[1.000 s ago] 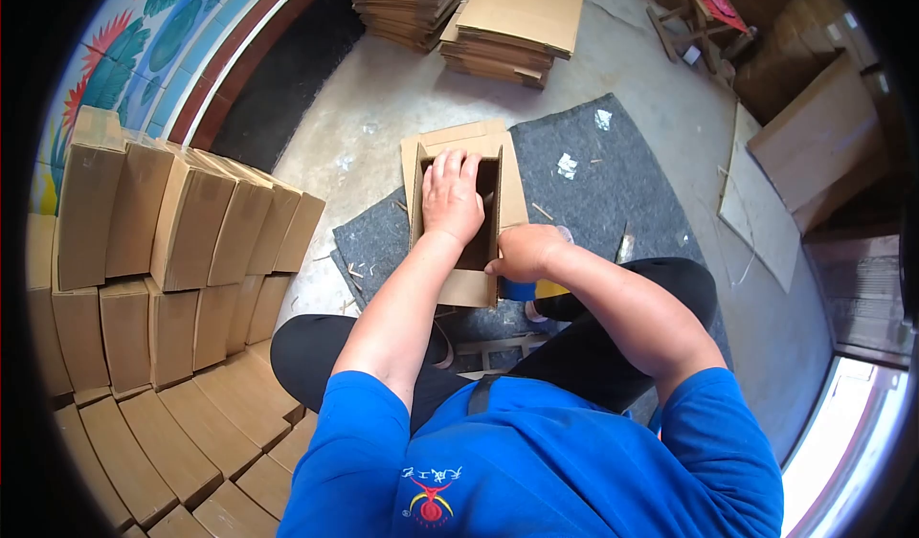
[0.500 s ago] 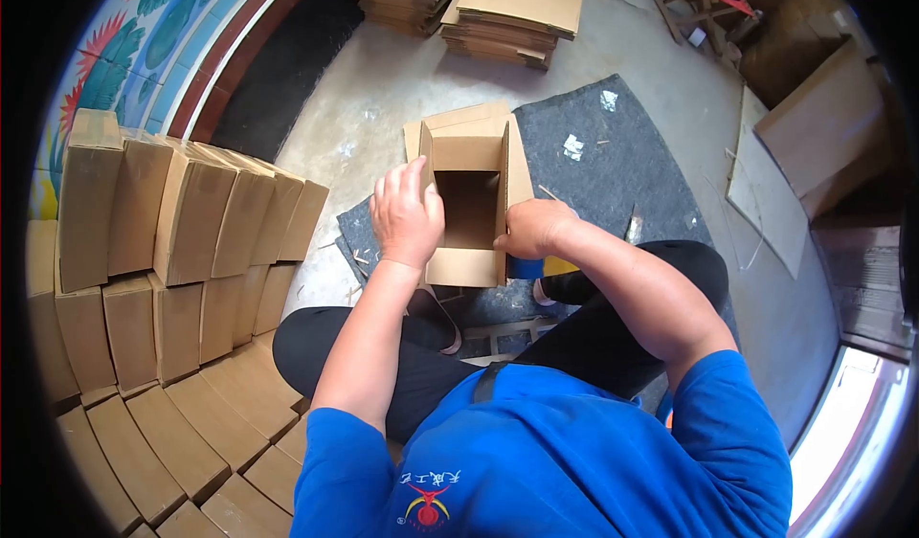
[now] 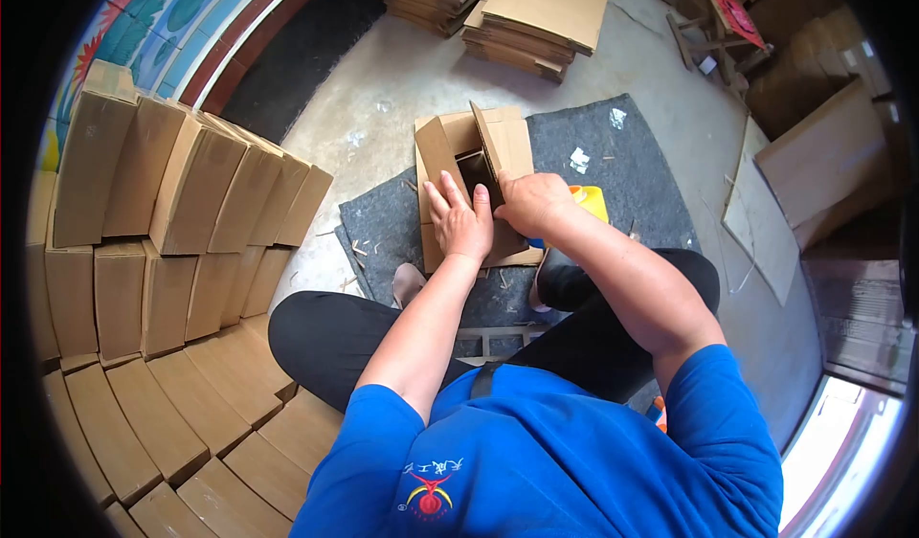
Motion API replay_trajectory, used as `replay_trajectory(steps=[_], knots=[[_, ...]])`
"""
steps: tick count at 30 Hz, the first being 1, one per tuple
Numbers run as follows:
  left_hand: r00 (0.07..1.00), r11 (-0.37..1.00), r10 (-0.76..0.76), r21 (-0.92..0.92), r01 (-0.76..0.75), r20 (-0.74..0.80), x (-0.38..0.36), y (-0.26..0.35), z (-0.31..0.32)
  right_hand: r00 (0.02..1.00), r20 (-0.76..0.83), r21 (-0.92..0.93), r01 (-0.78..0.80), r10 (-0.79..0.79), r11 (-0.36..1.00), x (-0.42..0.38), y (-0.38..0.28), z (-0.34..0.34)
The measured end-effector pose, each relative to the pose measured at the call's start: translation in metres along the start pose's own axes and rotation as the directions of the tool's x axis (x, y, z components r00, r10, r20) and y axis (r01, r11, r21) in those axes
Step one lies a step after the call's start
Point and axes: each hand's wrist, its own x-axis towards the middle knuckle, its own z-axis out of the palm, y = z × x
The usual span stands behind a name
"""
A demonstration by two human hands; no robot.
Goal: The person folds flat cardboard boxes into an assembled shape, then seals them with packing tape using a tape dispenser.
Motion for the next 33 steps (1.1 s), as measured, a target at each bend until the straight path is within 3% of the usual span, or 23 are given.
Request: replay_trajectory(steps=[3,5,7,9,12,15,20,21,24,26,28,30,33], knots=[[0.999,1.000,0.006,-0.026,-0.005,0.037,0.010,0.003,0.000,1.000,0.020,0.000,0.002,-0.002,1.000,0.000,0.000,0.007],[0.993,0.995,-0.091,0.036,0.089,0.079,0.006,0.021,-0.010,1.000,0.017,0.000,-0.017,0.017,1.000,0.006,0.003,0.017],[0.992,0.995,-0.097,-0.001,0.098,0.080,0.007,0.022,-0.009,0.999,0.031,-0.013,0.029,-0.029,0.999,0.002,0.009,0.014],[0.988,0.987,-0.100,0.141,0.083,0.115,0.009,0.022,-0.009,0.987,0.128,-0.067,0.109,-0.100,0.992,-0.002,0.012,0.010],[0.998,0.928,0.037,0.369,-0.054,0.052,0.004,0.015,-0.005,0.976,0.169,-0.088,0.150,-0.134,0.985,-0.006,0.001,0.030],[0.992,0.911,0.092,0.396,-0.118,0.083,-0.003,0.007,-0.006,0.974,0.212,0.007,0.081,-0.081,0.997,-0.013,-0.003,0.032],[0.975,0.898,0.119,0.398,-0.187,0.189,-0.005,0.011,-0.014,0.961,0.246,-0.033,0.137,-0.124,0.990,0.006,0.028,0.006],[0.976,0.896,0.139,0.398,-0.197,0.170,-0.004,0.009,-0.011,0.949,0.313,-0.069,0.052,-0.028,0.996,0.013,0.029,-0.013],[0.974,0.890,0.183,0.399,-0.222,0.135,-0.006,0.005,-0.005,0.979,0.187,-0.137,-0.054,0.080,0.989,0.041,0.048,-0.039],[0.966,0.876,0.235,0.408,-0.259,0.110,-0.012,0.001,-0.004,0.992,-0.015,-0.055,-0.123,0.122,0.991,0.066,0.062,-0.036],[0.961,0.871,0.250,0.406,-0.275,0.115,-0.015,-0.003,-0.004,0.991,-0.031,-0.071,-0.134,0.132,0.988,0.084,0.068,-0.031],[0.959,0.870,0.256,0.403,-0.284,0.123,-0.014,-0.006,-0.003,1.000,-0.010,-0.022,0.023,-0.024,0.999,0.096,0.073,-0.019],[0.955,0.886,0.261,0.357,-0.296,0.144,-0.009,-0.009,-0.005,1.000,-0.025,0.083,0.011,-0.009,0.996,0.108,0.071,-0.004]])
